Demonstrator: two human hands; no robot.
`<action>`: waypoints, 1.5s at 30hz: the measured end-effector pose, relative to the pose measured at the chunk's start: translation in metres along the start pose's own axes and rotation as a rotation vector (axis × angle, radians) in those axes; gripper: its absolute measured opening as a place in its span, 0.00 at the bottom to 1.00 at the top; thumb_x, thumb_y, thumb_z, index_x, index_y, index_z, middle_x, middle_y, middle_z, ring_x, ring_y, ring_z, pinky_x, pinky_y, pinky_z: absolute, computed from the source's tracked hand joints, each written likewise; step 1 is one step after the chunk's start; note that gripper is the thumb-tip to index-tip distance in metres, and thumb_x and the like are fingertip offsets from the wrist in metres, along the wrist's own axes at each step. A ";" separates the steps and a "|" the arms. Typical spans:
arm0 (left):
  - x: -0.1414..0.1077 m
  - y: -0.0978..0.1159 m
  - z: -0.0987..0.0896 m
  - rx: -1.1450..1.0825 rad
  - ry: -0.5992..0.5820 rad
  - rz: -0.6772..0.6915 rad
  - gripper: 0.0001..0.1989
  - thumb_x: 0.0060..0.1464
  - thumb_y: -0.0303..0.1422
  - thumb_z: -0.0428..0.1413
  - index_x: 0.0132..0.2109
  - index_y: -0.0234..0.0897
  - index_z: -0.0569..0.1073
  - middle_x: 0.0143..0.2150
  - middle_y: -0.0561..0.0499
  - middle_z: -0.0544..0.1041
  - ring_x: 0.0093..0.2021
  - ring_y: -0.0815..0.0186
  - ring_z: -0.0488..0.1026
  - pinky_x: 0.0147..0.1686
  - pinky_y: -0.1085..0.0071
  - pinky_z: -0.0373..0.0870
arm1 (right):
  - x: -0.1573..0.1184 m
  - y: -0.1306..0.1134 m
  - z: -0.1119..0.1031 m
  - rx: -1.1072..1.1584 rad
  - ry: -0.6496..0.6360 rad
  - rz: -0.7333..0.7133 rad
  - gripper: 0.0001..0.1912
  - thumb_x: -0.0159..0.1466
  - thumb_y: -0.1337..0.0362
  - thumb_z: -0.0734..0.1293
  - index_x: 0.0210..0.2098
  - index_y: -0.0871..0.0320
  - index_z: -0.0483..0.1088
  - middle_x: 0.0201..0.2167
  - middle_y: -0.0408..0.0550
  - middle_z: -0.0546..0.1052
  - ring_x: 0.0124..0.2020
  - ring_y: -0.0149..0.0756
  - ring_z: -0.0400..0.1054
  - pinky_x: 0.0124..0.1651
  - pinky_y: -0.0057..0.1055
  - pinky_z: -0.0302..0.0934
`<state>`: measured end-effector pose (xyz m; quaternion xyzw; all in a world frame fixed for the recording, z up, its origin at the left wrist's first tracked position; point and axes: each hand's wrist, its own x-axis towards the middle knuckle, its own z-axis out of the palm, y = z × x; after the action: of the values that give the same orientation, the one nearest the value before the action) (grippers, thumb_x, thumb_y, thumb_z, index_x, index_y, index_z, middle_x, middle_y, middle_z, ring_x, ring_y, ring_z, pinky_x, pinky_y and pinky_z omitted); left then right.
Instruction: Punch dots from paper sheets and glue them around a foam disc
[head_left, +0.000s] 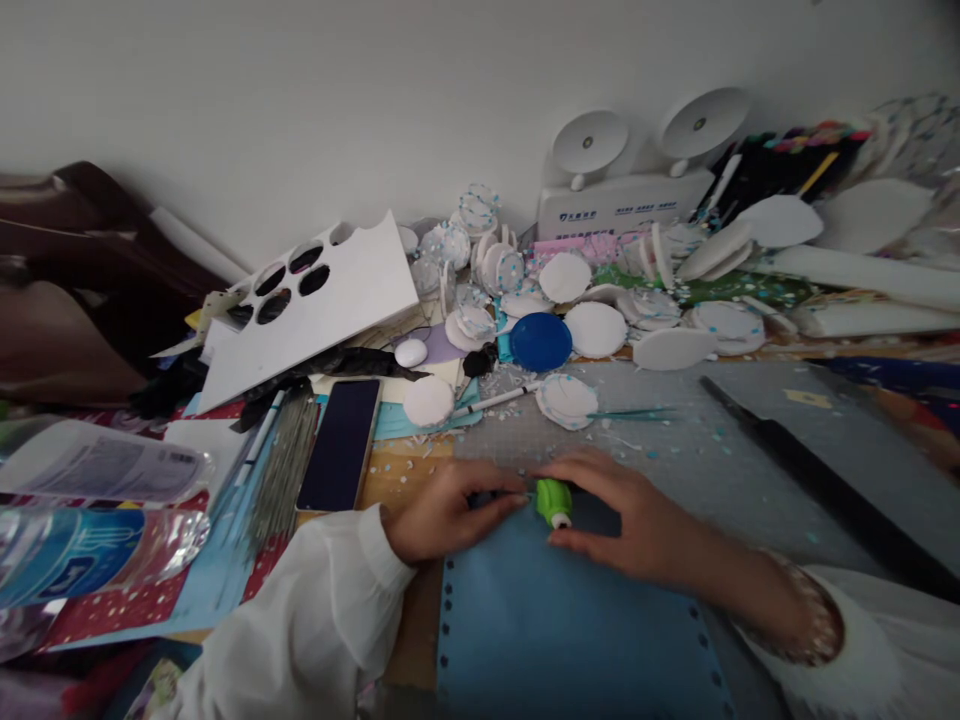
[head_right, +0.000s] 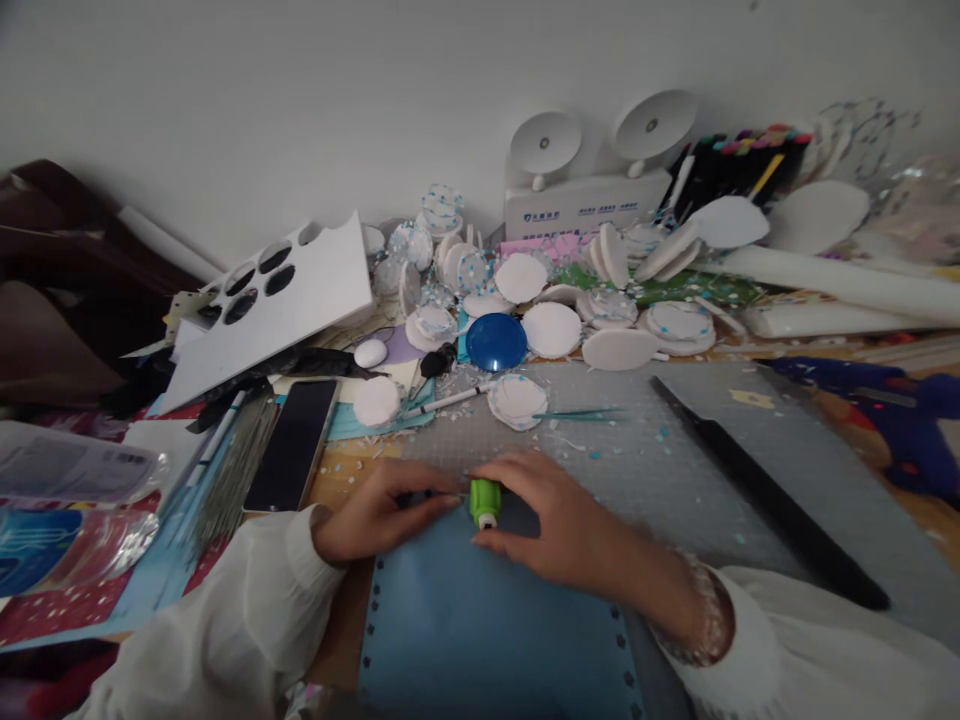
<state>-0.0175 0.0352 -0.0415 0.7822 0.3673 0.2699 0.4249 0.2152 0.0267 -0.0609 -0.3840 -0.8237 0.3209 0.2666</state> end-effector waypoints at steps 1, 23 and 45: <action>0.000 0.001 -0.001 -0.006 -0.001 -0.002 0.09 0.58 0.31 0.55 0.40 0.32 0.78 0.37 0.46 0.82 0.35 0.66 0.78 0.36 0.74 0.72 | 0.000 -0.001 -0.001 -0.007 -0.004 0.009 0.22 0.57 0.59 0.72 0.50 0.55 0.69 0.45 0.52 0.76 0.48 0.45 0.70 0.51 0.43 0.65; 0.000 -0.007 -0.003 0.057 0.082 0.029 0.07 0.55 0.30 0.59 0.39 0.33 0.80 0.35 0.47 0.83 0.34 0.66 0.79 0.35 0.76 0.72 | 0.001 -0.003 -0.002 -0.017 -0.032 0.062 0.21 0.58 0.58 0.71 0.49 0.56 0.69 0.44 0.52 0.76 0.46 0.44 0.70 0.50 0.40 0.65; 0.000 -0.003 0.000 0.046 0.086 0.065 0.07 0.58 0.30 0.57 0.40 0.34 0.79 0.35 0.48 0.82 0.34 0.67 0.79 0.35 0.74 0.73 | 0.010 -0.020 -0.001 -0.082 0.083 -0.053 0.08 0.57 0.68 0.68 0.37 0.57 0.67 0.34 0.49 0.75 0.37 0.43 0.67 0.42 0.41 0.57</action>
<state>-0.0185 0.0366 -0.0441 0.7910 0.3654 0.3084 0.3816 0.2014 0.0250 -0.0440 -0.3856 -0.8343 0.2636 0.2929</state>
